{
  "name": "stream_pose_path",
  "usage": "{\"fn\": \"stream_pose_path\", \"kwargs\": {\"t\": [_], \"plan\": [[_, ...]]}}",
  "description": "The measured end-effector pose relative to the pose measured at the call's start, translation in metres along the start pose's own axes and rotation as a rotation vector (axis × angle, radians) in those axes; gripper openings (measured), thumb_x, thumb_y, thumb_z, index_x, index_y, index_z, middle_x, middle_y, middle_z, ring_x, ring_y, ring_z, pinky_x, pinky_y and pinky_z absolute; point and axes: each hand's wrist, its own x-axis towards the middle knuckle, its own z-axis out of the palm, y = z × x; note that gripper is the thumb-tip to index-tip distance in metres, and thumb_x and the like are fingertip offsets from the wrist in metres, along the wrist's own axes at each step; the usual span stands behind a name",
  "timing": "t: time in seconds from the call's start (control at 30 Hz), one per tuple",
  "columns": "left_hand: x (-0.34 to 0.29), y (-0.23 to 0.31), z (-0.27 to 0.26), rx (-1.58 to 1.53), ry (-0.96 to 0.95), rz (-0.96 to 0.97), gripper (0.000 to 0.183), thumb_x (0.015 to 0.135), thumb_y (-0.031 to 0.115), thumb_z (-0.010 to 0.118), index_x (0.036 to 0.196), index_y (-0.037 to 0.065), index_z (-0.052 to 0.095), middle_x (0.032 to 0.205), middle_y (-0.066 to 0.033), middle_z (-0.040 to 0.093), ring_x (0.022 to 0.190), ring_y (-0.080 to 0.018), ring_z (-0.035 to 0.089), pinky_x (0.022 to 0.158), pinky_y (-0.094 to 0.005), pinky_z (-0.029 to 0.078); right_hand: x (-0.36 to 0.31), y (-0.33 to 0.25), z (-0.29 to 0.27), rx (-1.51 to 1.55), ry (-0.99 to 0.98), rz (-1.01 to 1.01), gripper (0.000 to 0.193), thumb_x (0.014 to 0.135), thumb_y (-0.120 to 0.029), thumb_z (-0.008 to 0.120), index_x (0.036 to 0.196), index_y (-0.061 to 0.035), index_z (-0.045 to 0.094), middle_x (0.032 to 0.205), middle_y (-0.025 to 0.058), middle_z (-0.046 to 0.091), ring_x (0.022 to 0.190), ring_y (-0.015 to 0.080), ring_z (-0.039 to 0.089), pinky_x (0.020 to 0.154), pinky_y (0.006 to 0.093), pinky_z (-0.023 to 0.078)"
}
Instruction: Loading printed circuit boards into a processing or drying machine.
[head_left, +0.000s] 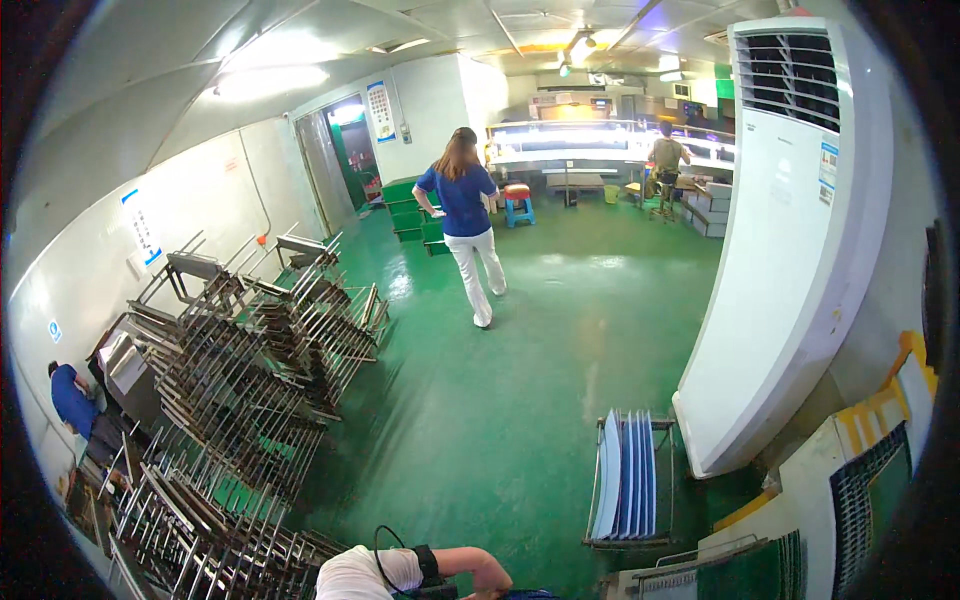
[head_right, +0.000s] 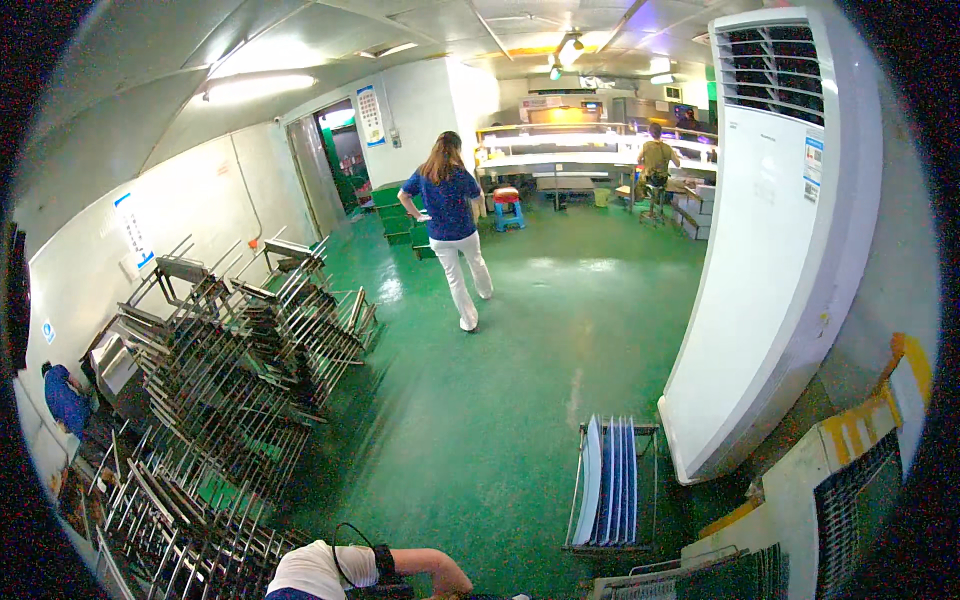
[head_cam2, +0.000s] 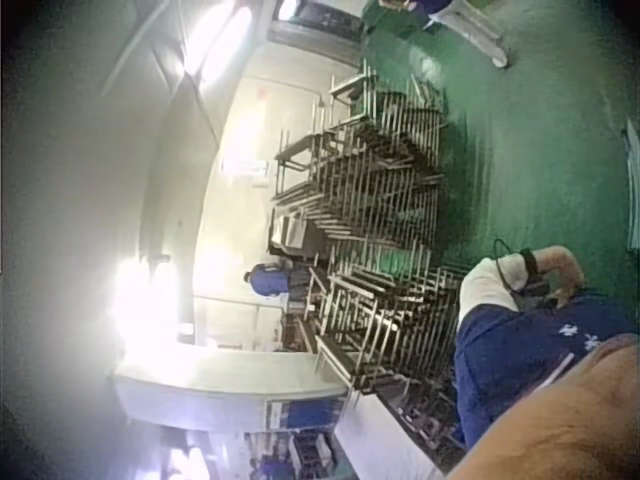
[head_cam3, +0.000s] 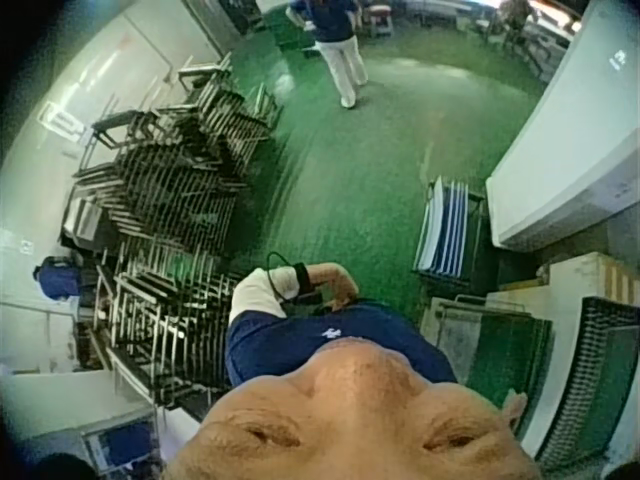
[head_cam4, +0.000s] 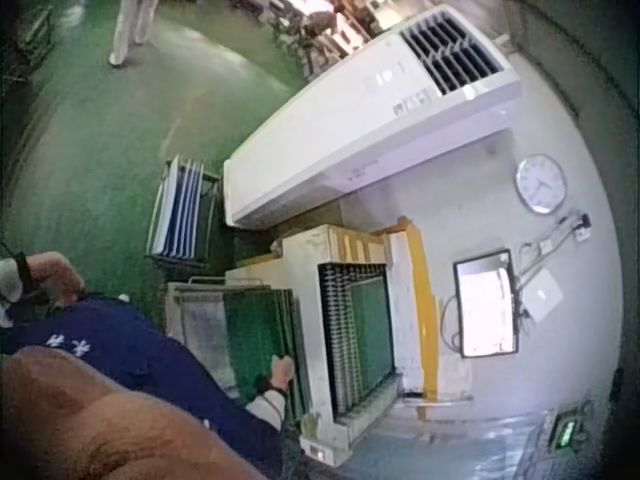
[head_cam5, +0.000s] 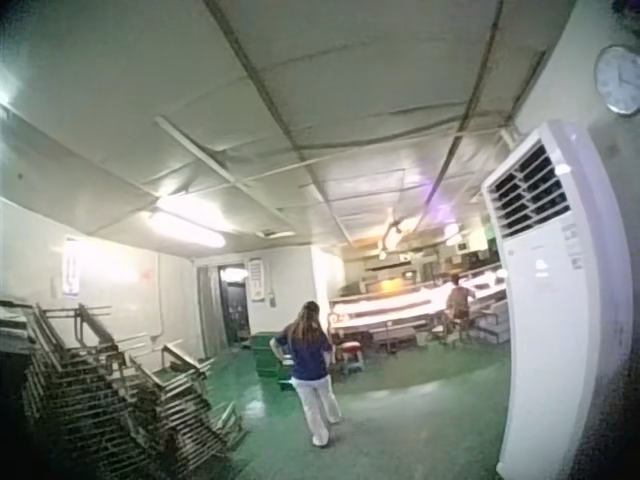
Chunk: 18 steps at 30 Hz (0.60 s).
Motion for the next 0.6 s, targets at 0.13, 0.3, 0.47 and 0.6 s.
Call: {"fn": "stream_pose_path", "kwargs": {"t": [0.13,0.3,0.47,0.6], "plan": [[0.001,0.001,0.002,0.004,-0.004,-0.002,0.055,0.078,0.032,0.069,0.12,-0.001,0.053,0.115,-0.0174,0.058,0.102,-0.0277,0.056,0.086,-0.0385,0.044,-0.002,-0.013,-0.017,0.197,-0.163,0.126,0.051,0.083,-0.037,0.06,0.11,0.0059,0.055,0.113,0.0223,0.056,0.104,0.0362,0.051,0.087,0.043,0.042],[0.004,0.005,0.001,0.012,-0.01,-0.011,0.055,0.078,0.032,0.069,0.12,-0.001,0.053,0.115,-0.0176,0.058,0.102,-0.0279,0.056,0.086,-0.0386,0.044,-0.018,-0.052,-0.04,-0.052,0.005,0.065,0.052,0.082,-0.037,0.061,0.112,0.0057,0.055,0.116,0.022,0.056,0.107,0.0364,0.051,0.088,0.0429,0.042],[0.009,0.005,0.005,0.011,-0.028,-0.01,0.055,0.079,0.032,0.069,0.12,-0.001,0.053,0.116,-0.0178,0.058,0.102,-0.0282,0.056,0.086,-0.0387,0.044,-0.029,-0.071,-0.059,-0.042,-0.05,0.107,0.053,0.081,-0.036,0.061,0.114,0.005,0.055,0.117,0.0222,0.055,0.11,0.0367,0.05,0.09,0.0429,0.042],[0.014,0.013,0.005,0.024,-0.029,-0.005,0.055,0.079,0.033,0.069,0.12,0.0,0.053,0.116,-0.0179,0.058,0.102,-0.0283,0.056,0.086,-0.0387,0.044,-0.015,-0.034,-0.034,-0.017,0.001,0.047,0.053,0.083,-0.038,0.059,0.116,0.0034,0.052,0.12,0.0211,0.052,0.111,0.0359,0.049,0.092,0.0427,0.04]]}}
